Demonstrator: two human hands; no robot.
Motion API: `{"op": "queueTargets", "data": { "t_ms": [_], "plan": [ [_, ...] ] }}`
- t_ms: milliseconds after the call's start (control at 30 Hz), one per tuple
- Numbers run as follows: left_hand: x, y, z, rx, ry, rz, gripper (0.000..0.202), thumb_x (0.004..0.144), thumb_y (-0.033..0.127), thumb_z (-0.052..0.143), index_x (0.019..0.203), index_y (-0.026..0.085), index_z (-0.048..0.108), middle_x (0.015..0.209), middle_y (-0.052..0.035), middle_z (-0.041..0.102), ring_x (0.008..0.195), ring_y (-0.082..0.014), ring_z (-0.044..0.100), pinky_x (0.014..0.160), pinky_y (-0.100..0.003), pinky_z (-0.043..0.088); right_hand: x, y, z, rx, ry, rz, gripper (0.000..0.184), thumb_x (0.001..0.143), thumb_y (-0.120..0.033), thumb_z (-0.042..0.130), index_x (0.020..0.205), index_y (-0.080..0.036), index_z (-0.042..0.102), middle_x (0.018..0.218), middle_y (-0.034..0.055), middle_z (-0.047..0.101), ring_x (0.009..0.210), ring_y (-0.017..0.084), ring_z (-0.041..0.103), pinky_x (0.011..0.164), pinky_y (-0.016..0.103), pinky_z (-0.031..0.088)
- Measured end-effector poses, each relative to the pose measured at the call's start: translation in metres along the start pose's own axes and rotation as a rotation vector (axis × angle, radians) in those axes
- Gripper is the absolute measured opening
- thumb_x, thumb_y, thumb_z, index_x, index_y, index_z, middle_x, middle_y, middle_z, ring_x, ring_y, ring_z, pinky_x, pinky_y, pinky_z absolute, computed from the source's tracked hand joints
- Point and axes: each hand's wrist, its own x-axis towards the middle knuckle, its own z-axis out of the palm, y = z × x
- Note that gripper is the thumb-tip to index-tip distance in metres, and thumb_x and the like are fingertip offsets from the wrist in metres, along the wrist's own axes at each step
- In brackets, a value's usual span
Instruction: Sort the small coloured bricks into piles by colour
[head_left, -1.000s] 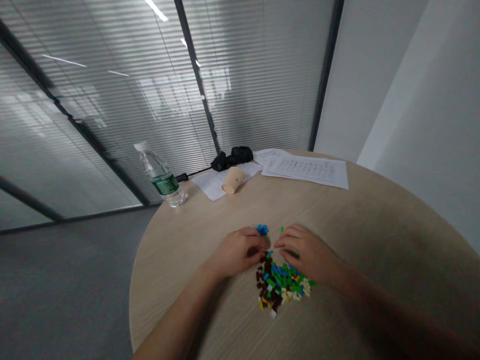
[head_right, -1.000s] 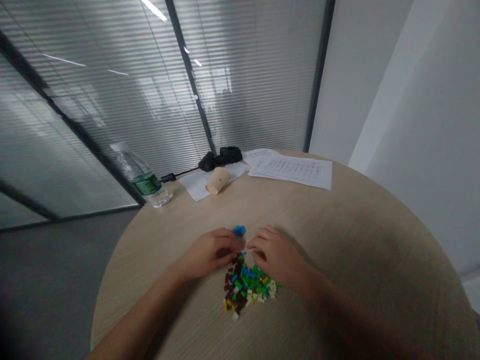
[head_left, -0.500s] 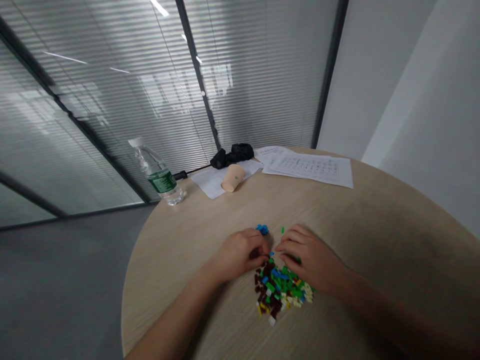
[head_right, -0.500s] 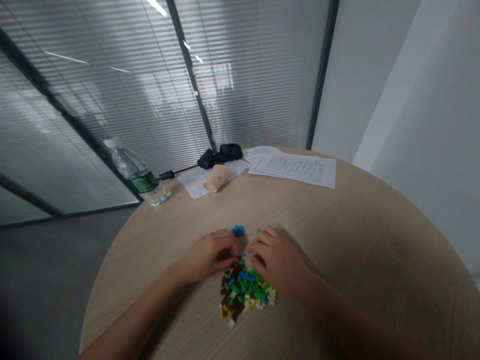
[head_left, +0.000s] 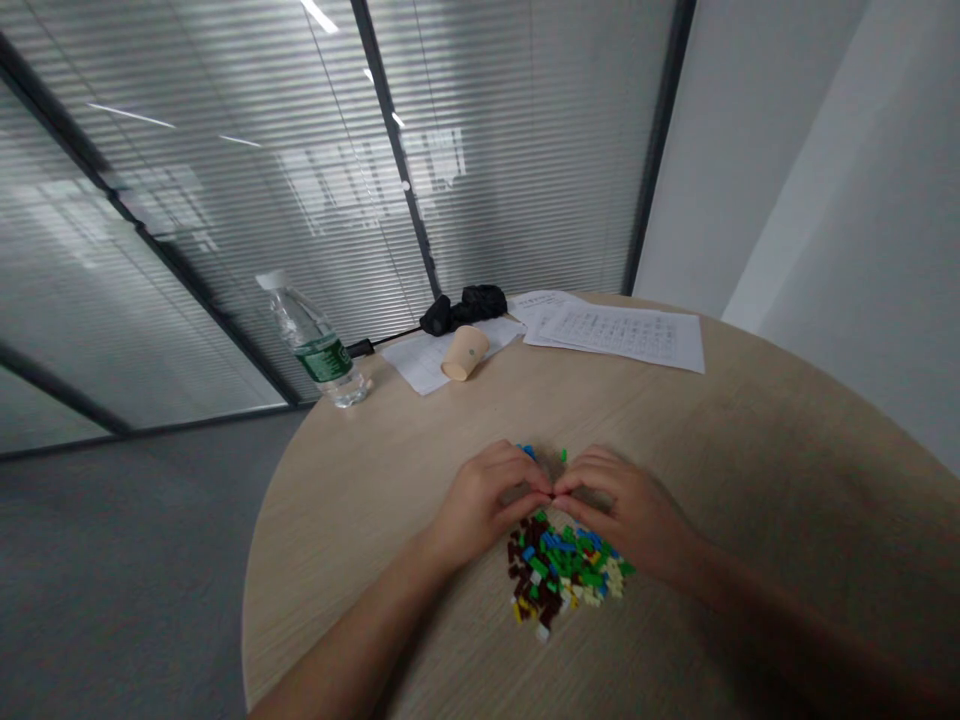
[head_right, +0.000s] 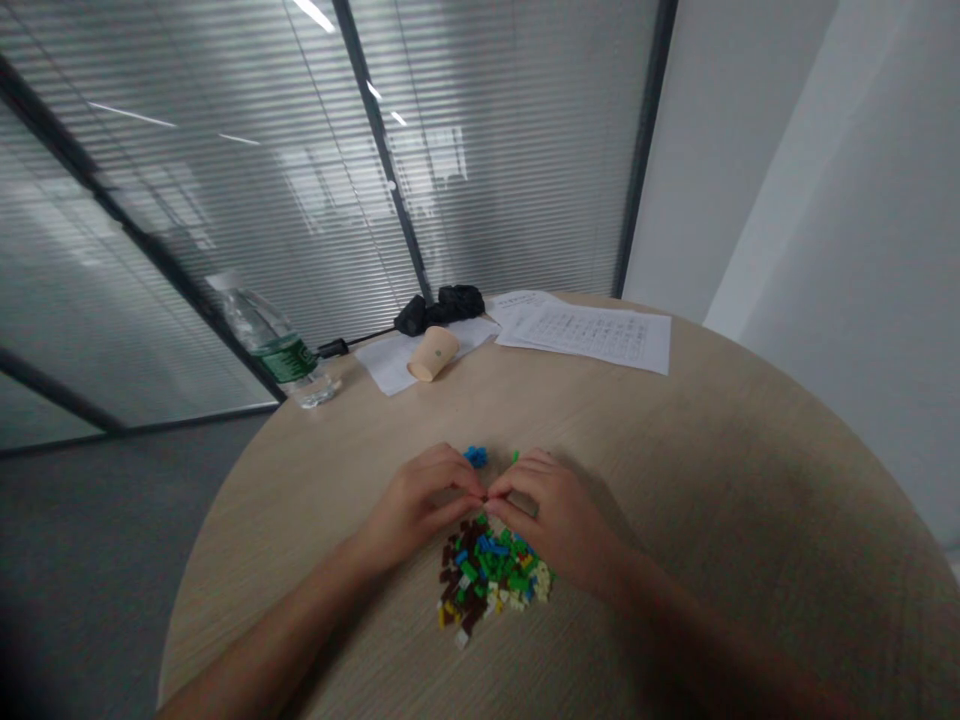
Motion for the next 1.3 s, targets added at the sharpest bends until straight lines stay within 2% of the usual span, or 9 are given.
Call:
{"op": "queueTargets", "data": {
  "t_ms": [167,267,400,533,700,900,1000,1167,1300],
  "plan": [
    [0.0,-0.006,-0.005,0.122,-0.011,-0.003,0.014,0.087,0.023,0.053,0.097,0.019,0.062,0.086,-0.0046,0.065,0.084,-0.0171,0.055,0.075,-0.031,0.045,0.002,0.019,-0.019,-0.254,-0.007,-0.061,0.012,0.084,-0.018,0.055,0.075,-0.019,0.063,0.074,0.0046,0.066,0.077,0.019,0.057,0.071,0.031,0.042],
    [-0.001,-0.012,-0.012,0.212,0.012,-0.039,0.016,0.087,0.022,0.051,0.097,0.018,0.062,0.088,-0.0056,0.065,0.084,-0.0179,0.055,0.076,-0.032,0.045,0.001,0.037,-0.038,-0.439,-0.029,0.069,0.014,0.08,-0.017,0.055,0.07,-0.019,0.065,0.071,0.0057,0.066,0.073,0.021,0.057,0.069,0.032,0.041],
    [-0.002,-0.017,-0.015,0.247,0.068,-0.065,0.016,0.087,0.021,0.049,0.094,0.019,0.063,0.087,-0.0052,0.065,0.083,-0.0173,0.055,0.075,-0.032,0.045,-0.001,0.051,-0.051,-0.524,-0.163,0.175,0.018,0.081,-0.02,0.053,0.07,-0.019,0.067,0.072,0.0058,0.067,0.073,0.021,0.059,0.067,0.032,0.041],
    [-0.002,-0.018,-0.012,0.244,0.021,-0.077,0.018,0.087,0.021,0.048,0.097,0.019,0.063,0.084,-0.0045,0.065,0.082,-0.0174,0.055,0.074,-0.032,0.045,-0.001,0.051,-0.045,-0.561,-0.234,0.161,0.017,0.083,-0.02,0.053,0.073,-0.02,0.067,0.073,0.0052,0.067,0.073,0.02,0.059,0.066,0.03,0.041],
    [-0.001,-0.017,-0.01,0.247,-0.018,-0.085,0.019,0.086,0.023,0.047,0.095,0.019,0.064,0.081,-0.0043,0.064,0.081,-0.0172,0.054,0.073,-0.032,0.045,0.001,0.047,-0.039,-0.569,-0.239,0.095,0.015,0.083,-0.02,0.055,0.071,-0.02,0.065,0.072,0.0046,0.064,0.072,0.019,0.057,0.064,0.028,0.04],
    [-0.001,-0.016,-0.01,0.252,-0.037,-0.075,0.02,0.086,0.022,0.045,0.094,0.019,0.063,0.08,-0.0046,0.064,0.08,-0.0176,0.054,0.073,-0.032,0.045,0.002,0.05,-0.034,-0.531,-0.186,0.131,0.013,0.083,-0.021,0.057,0.07,-0.019,0.06,0.073,0.0037,0.062,0.073,0.018,0.057,0.065,0.028,0.04],
    [0.0,-0.014,-0.01,0.246,-0.05,-0.075,0.02,0.086,0.022,0.044,0.092,0.019,0.063,0.08,-0.0046,0.064,0.079,-0.0174,0.054,0.072,-0.032,0.045,0.001,0.054,-0.031,-0.468,-0.117,0.18,0.004,0.08,-0.019,0.059,0.077,-0.018,0.06,0.075,0.0032,0.062,0.071,0.017,0.058,0.064,0.027,0.042],
    [0.001,-0.013,-0.009,0.244,-0.053,-0.084,0.02,0.086,0.022,0.044,0.091,0.019,0.064,0.08,-0.0044,0.064,0.079,-0.0171,0.054,0.072,-0.032,0.045,-0.001,0.06,-0.027,-0.397,-0.061,0.137,0.02,0.079,-0.019,0.058,0.098,-0.018,0.063,0.089,0.0062,0.064,0.073,0.017,0.058,0.067,0.028,0.045],
    [0.0,-0.015,-0.008,0.253,-0.056,-0.097,0.019,0.085,0.021,0.045,0.091,0.019,0.063,0.081,-0.0041,0.064,0.08,-0.0173,0.054,0.073,-0.031,0.045,-0.001,0.064,-0.024,-0.359,-0.072,0.118,0.017,0.082,-0.019,0.054,0.092,-0.022,0.067,0.09,0.0052,0.064,0.071,0.016,0.058,0.066,0.028,0.047]
  ]
}}
